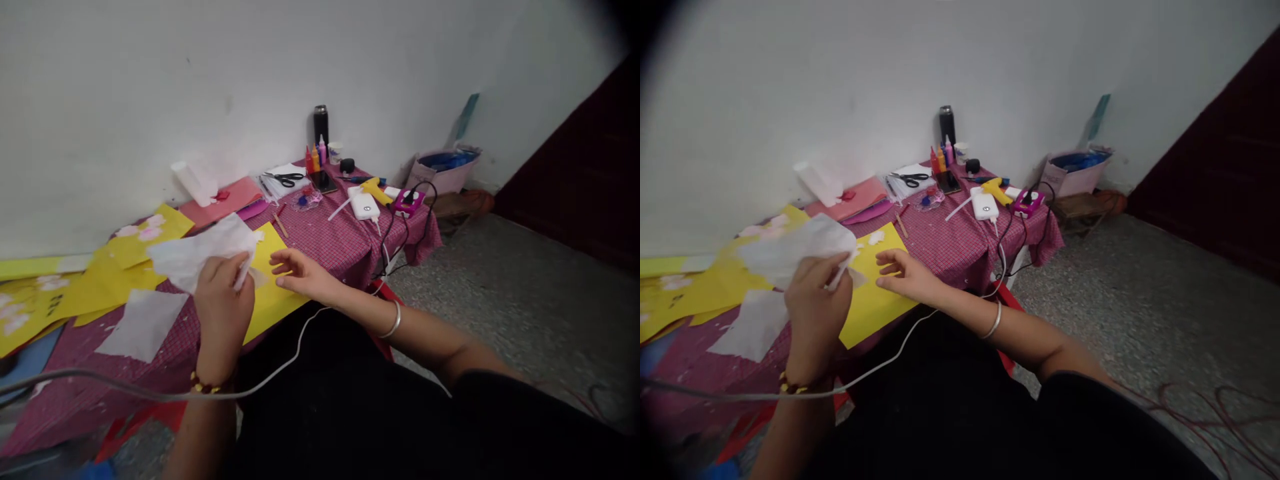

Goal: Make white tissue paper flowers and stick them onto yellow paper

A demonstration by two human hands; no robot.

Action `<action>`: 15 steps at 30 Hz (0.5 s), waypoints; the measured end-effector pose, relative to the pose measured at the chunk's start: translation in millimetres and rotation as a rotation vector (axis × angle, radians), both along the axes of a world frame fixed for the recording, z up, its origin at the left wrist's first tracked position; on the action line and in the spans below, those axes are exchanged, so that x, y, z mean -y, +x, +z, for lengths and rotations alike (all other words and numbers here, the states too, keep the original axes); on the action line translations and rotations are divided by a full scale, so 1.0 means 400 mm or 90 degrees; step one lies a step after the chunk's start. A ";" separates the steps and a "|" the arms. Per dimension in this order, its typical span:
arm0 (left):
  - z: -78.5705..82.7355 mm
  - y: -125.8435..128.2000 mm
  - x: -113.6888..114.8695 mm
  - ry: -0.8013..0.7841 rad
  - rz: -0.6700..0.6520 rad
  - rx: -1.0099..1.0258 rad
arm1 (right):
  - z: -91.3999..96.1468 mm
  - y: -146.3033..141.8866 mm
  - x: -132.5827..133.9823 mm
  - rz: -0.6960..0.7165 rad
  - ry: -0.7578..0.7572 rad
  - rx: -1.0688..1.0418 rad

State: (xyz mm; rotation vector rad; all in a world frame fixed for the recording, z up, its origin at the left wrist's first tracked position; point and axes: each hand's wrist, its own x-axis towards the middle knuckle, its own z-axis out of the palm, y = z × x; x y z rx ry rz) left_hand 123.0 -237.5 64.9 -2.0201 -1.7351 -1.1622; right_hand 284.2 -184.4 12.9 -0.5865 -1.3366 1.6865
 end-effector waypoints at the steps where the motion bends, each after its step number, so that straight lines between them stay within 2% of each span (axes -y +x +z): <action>1: -0.014 0.013 -0.007 -0.040 0.000 0.012 | -0.009 -0.002 -0.002 0.049 -0.027 -0.019; 3: -0.052 0.033 -0.021 -0.128 0.027 0.062 | -0.030 -0.007 -0.002 0.118 -0.073 -0.046; 4: -0.074 0.040 -0.027 -0.171 0.041 0.092 | -0.040 -0.008 0.000 0.126 -0.088 -0.053; 6: -0.116 0.048 -0.034 -0.239 0.047 0.128 | -0.054 -0.008 0.003 0.095 -0.105 -0.041; 8: -0.147 0.050 -0.035 -0.262 0.018 0.129 | -0.061 -0.003 0.005 0.059 -0.109 -0.003; 11: -0.164 0.051 -0.027 -0.236 -0.032 0.148 | -0.062 0.005 0.001 0.034 -0.082 0.064; 15: -0.155 0.052 -0.014 -0.219 -0.093 0.171 | -0.070 0.004 -0.008 -0.014 -0.022 0.155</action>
